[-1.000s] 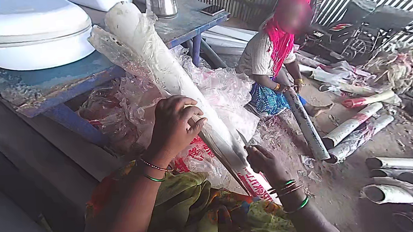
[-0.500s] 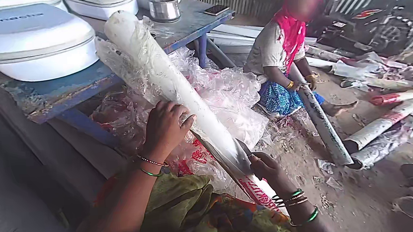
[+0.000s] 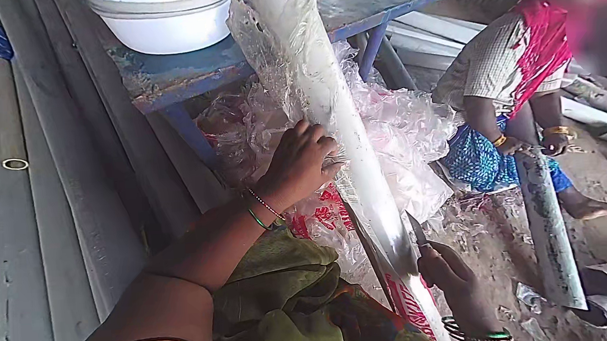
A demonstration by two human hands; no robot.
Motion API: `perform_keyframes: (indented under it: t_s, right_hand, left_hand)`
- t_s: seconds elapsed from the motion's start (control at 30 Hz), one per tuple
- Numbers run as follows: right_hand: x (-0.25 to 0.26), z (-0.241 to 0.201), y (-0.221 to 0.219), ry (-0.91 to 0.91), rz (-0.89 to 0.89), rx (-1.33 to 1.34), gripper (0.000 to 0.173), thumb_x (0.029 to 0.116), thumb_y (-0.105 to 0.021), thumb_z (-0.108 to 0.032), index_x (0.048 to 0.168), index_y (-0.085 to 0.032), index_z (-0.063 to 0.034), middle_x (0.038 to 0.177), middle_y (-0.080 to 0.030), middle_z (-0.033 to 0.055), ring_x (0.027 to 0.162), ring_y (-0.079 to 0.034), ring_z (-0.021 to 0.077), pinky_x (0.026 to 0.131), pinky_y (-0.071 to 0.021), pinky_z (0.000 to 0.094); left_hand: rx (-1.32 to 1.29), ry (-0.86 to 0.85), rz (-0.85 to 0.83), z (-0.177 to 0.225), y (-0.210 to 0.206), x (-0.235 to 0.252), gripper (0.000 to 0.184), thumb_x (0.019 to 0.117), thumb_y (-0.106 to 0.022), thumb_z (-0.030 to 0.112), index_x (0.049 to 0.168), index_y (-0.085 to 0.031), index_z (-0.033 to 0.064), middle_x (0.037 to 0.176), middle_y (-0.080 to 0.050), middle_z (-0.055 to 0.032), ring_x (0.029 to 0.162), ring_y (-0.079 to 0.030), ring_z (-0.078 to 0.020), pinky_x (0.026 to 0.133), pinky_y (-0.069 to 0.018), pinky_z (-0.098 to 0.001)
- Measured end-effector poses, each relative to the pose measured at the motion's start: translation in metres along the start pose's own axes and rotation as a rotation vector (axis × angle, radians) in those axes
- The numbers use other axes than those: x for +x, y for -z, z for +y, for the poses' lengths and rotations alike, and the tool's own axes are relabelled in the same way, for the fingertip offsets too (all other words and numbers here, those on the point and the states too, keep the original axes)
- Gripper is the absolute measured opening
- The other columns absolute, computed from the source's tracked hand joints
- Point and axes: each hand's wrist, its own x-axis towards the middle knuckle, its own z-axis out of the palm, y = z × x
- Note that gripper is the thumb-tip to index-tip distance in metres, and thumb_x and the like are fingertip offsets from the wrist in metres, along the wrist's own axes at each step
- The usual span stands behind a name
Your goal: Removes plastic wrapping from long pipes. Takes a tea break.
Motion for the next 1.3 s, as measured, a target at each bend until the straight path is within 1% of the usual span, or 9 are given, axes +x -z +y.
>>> perform_keyframes:
  t_s: [0.2, 0.4, 0.57, 0.63, 0.73, 0.87, 1.0, 1.2, 1.3]
  right_hand:
    - [-0.001, 0.005, 0.003, 0.031, 0.020, -0.027, 0.031, 0.1016, -0.044, -0.025, 0.119, -0.054, -0.0015, 0.067, -0.052, -0.0173, 0.054, -0.049, -0.0069, 0.054, -0.0442, 0.0114]
    - [-0.002, 0.000, -0.002, 0.130, 0.058, -0.110, 0.033, 0.1028, -0.044, -0.025, 0.119, -0.054, 0.0022, 0.069, -0.053, -0.0181, 0.057, -0.050, -0.0081, 0.057, -0.0458, 0.0117]
    - [-0.009, -0.017, -0.017, 0.288, 0.106, -0.368, 0.041, 0.1017, -0.051, -0.022, 0.120, -0.057, 0.0143, 0.079, -0.062, -0.0055, 0.066, -0.054, -0.0107, 0.064, -0.0478, 0.0099]
    - [-0.008, -0.029, -0.027, 0.373, 0.120, -0.476, 0.042, 0.1014, -0.055, -0.023, 0.120, -0.058, 0.0152, 0.081, -0.066, 0.0027, 0.066, -0.057, -0.0082, 0.064, -0.0491, 0.0112]
    - [-0.003, -0.048, -0.044, 0.507, 0.115, -0.629, 0.046, 0.1036, -0.054, -0.031, 0.118, -0.061, 0.0116, 0.080, -0.067, 0.0110, 0.063, -0.060, 0.0031, 0.059, -0.0515, 0.0197]
    - [0.014, -0.072, -0.068, 0.600, 0.122, -0.767, 0.043, 0.1062, -0.050, -0.032, 0.114, -0.064, 0.0071, 0.073, -0.065, 0.0118, 0.058, -0.061, 0.0142, 0.054, -0.0517, 0.0295]
    - [0.026, -0.080, -0.082, 0.579, 0.127, -0.783, 0.041, 0.1058, -0.051, -0.031, 0.114, -0.065, 0.0071, 0.073, -0.065, 0.0111, 0.056, -0.059, 0.0141, 0.052, -0.0507, 0.0309]
    - [0.034, -0.090, -0.100, 0.561, 0.179, -0.895, 0.036, 0.1043, -0.053, -0.028, 0.112, -0.068, 0.0049, 0.078, -0.069, 0.0170, 0.062, -0.066, 0.0244, 0.057, -0.0536, 0.0404]
    - [0.036, -0.096, -0.112, 0.504, 0.187, -0.858, 0.033, 0.1035, -0.054, -0.024, 0.111, -0.067, 0.0051, 0.074, -0.067, 0.0144, 0.059, -0.064, 0.0223, 0.057, -0.0529, 0.0399]
  left_hand:
    - [-0.149, -0.080, 0.025, -0.018, -0.001, -0.008, 0.027, 0.0877, -0.078, 0.030, 0.099, -0.077, 0.0050, 0.104, -0.069, -0.0174, 0.105, -0.060, -0.0388, 0.091, -0.0474, -0.0537]
    - [-0.149, -0.126, 0.038, -0.022, 0.001, -0.012, 0.026, 0.0888, -0.077, 0.030, 0.101, -0.077, 0.0059, 0.106, -0.069, -0.0171, 0.105, -0.061, -0.0373, 0.090, -0.0487, -0.0483]
    - [-0.180, -0.157, 0.024, -0.025, 0.002, -0.011, 0.026, 0.0891, -0.077, 0.028, 0.100, -0.077, 0.0046, 0.104, -0.069, -0.0171, 0.105, -0.061, -0.0376, 0.088, -0.0487, -0.0477]
    - [-0.189, -0.172, 0.038, -0.027, 0.001, -0.011, 0.025, 0.0890, -0.076, 0.028, 0.100, -0.077, 0.0047, 0.103, -0.069, -0.0167, 0.104, -0.061, -0.0370, 0.089, -0.0487, -0.0460]
    - [-0.199, -0.177, 0.053, -0.028, -0.001, -0.011, 0.024, 0.0889, -0.076, 0.027, 0.099, -0.077, 0.0051, 0.102, -0.069, -0.0167, 0.105, -0.061, -0.0375, 0.088, -0.0490, -0.0460]
    - [-0.208, -0.171, 0.054, -0.029, -0.002, -0.013, 0.025, 0.0899, -0.075, 0.028, 0.099, -0.077, 0.0052, 0.102, -0.068, -0.0157, 0.105, -0.061, -0.0364, 0.086, -0.0492, -0.0442]
    - [-0.220, -0.172, 0.038, -0.030, -0.001, -0.013, 0.025, 0.0911, -0.074, 0.027, 0.101, -0.077, 0.0050, 0.104, -0.067, -0.0159, 0.107, -0.060, -0.0374, 0.085, -0.0506, -0.0455]
    - [-0.208, -0.197, 0.053, -0.031, -0.002, -0.014, 0.026, 0.0914, -0.074, 0.028, 0.101, -0.076, 0.0043, 0.104, -0.067, -0.0167, 0.106, -0.061, -0.0379, 0.082, -0.0511, -0.0455]
    - [-0.200, -0.194, 0.051, -0.031, -0.002, -0.015, 0.025, 0.0922, -0.073, 0.027, 0.101, -0.076, 0.0040, 0.106, -0.067, -0.0163, 0.107, -0.061, -0.0377, 0.082, -0.0512, -0.0455]
